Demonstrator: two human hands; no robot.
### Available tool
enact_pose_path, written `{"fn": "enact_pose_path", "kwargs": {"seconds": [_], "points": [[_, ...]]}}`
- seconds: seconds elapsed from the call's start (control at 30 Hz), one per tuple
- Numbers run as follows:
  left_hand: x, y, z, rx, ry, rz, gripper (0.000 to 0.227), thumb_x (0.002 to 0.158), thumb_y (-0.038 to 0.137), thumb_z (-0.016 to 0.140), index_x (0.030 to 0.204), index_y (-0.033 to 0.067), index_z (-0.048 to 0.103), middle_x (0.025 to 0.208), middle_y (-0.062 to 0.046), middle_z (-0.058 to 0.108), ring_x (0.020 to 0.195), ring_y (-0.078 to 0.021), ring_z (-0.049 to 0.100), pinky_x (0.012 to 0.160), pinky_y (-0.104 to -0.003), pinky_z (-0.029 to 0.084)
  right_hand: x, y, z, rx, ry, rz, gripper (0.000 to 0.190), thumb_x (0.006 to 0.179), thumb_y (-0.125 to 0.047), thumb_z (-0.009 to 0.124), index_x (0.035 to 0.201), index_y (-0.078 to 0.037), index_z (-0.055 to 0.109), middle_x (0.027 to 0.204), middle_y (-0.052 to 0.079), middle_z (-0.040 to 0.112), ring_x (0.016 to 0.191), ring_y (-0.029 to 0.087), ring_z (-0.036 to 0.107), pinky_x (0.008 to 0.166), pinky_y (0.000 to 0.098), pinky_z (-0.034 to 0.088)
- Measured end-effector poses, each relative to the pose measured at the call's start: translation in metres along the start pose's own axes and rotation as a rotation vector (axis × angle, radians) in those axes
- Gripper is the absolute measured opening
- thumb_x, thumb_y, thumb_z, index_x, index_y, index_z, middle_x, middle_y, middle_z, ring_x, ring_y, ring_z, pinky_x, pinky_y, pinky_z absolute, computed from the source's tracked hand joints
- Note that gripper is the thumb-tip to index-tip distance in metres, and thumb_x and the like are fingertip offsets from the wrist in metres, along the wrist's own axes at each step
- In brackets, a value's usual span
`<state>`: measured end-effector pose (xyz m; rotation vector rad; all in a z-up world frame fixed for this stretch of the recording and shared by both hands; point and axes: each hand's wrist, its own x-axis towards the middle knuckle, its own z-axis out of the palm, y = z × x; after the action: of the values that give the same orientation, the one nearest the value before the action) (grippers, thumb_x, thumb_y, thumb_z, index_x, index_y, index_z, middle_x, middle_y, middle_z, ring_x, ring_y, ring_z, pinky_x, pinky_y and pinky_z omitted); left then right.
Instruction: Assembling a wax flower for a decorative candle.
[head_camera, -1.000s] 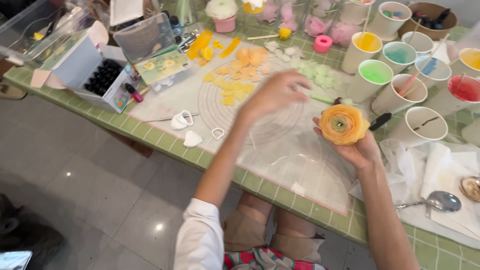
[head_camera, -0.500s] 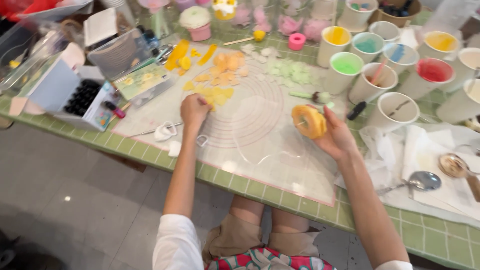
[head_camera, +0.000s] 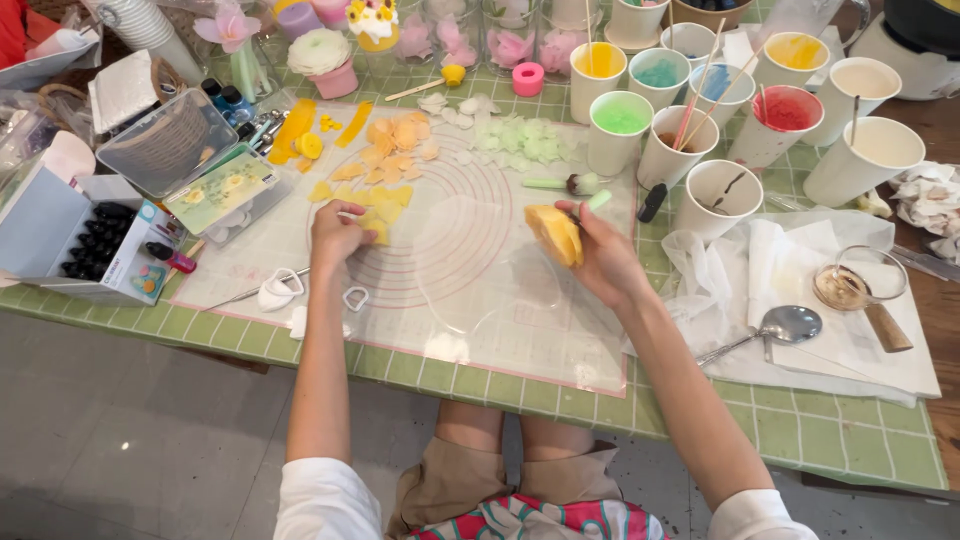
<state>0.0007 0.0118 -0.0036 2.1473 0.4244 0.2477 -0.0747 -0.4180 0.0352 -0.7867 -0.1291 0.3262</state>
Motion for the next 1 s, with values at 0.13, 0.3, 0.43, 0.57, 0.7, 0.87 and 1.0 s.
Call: {"fn": "enact_pose_path", "kwargs": {"seconds": [0.13, 0.3, 0.43, 0.57, 0.7, 0.87, 1.0], "points": [[0.007, 0.004, -0.025, -0.142, -0.115, 0.036, 0.046, 0.067, -0.010, 0.081, 0.110, 0.0038, 0.070, 0.080, -0.002, 0.065, 0.069, -0.0118, 0.063, 0.059, -0.027, 0.052, 0.001, -0.002, -0.005, 0.122, -0.066, 0.079, 0.043, 0.108, -0.030, 0.045, 0.142, -0.004, 0.053, 0.143, 0.011, 0.057, 0.129, 0.026, 0.058, 0.114, 0.0481, 0.045], [-0.030, 0.109, -0.022, -0.295, -0.314, 0.267, 0.035, 0.079, -0.008, 0.077, 0.112, 0.0026, 0.074, 0.087, -0.001, 0.069, 0.077, -0.0081, 0.065, 0.070, -0.024, 0.054, 0.013, 0.009, -0.025, 0.272, -0.099, 0.093, 0.047, 0.108, -0.033, 0.048, 0.146, -0.004, 0.049, 0.146, 0.011, 0.056, 0.135, 0.029, 0.054, 0.121, 0.0554, 0.040], [-0.098, 0.240, 0.029, -0.458, -0.611, 0.618, 0.019, 0.086, -0.002, 0.079, 0.104, 0.0015, 0.074, 0.095, -0.002, 0.074, 0.087, -0.0087, 0.071, 0.081, -0.024, 0.060, 0.018, 0.015, -0.035, 0.374, -0.175, 0.094, 0.052, 0.110, -0.038, 0.049, 0.150, -0.005, 0.046, 0.149, 0.012, 0.055, 0.137, 0.031, 0.054, 0.123, 0.0575, 0.036], [-0.170, 0.329, 0.149, -0.548, -0.883, 0.834, 0.017, 0.087, 0.003, 0.078, 0.104, 0.0008, 0.076, 0.094, -0.002, 0.077, 0.086, -0.0072, 0.073, 0.080, -0.024, 0.062, 0.021, 0.021, -0.047, 0.425, -0.104, 0.089, 0.053, 0.108, -0.037, 0.050, 0.151, -0.007, 0.045, 0.150, 0.011, 0.055, 0.138, 0.030, 0.054, 0.122, 0.0603, 0.037], [-0.241, 0.382, 0.274, -0.344, -0.872, 1.023, 0.016, 0.077, 0.010, 0.080, 0.092, 0.0070, 0.081, 0.083, -0.007, 0.079, 0.074, -0.0154, 0.077, 0.072, -0.029, 0.061, 0.028, 0.031, -0.058, 0.547, -0.207, 0.042, 0.057, 0.106, -0.046, 0.050, 0.147, -0.007, 0.045, 0.149, 0.017, 0.051, 0.134, 0.036, 0.052, 0.116, 0.0647, 0.036], [-0.289, 0.395, 0.380, -0.154, -0.786, 1.164, 0.008, 0.073, 0.008, 0.077, 0.080, 0.0081, 0.081, 0.080, -0.012, 0.077, 0.075, -0.0251, 0.077, 0.072, -0.036, 0.060, 0.023, 0.023, -0.043, 0.547, -0.178, 0.119, 0.060, 0.109, -0.043, 0.047, 0.152, -0.002, 0.043, 0.154, 0.017, 0.049, 0.142, 0.034, 0.049, 0.123, 0.0620, 0.035], [-0.303, 0.391, 0.407, 0.150, -0.573, 1.370, 0.009, 0.074, 0.002, 0.072, 0.076, 0.0085, 0.076, 0.084, -0.013, 0.076, 0.084, -0.0289, 0.075, 0.074, -0.042, 0.058, 0.021, 0.019, -0.035, 0.595, -0.109, 0.121, 0.059, 0.108, -0.044, 0.046, 0.150, -0.003, 0.043, 0.151, 0.015, 0.050, 0.140, 0.033, 0.047, 0.121, 0.0630, 0.034]]}}
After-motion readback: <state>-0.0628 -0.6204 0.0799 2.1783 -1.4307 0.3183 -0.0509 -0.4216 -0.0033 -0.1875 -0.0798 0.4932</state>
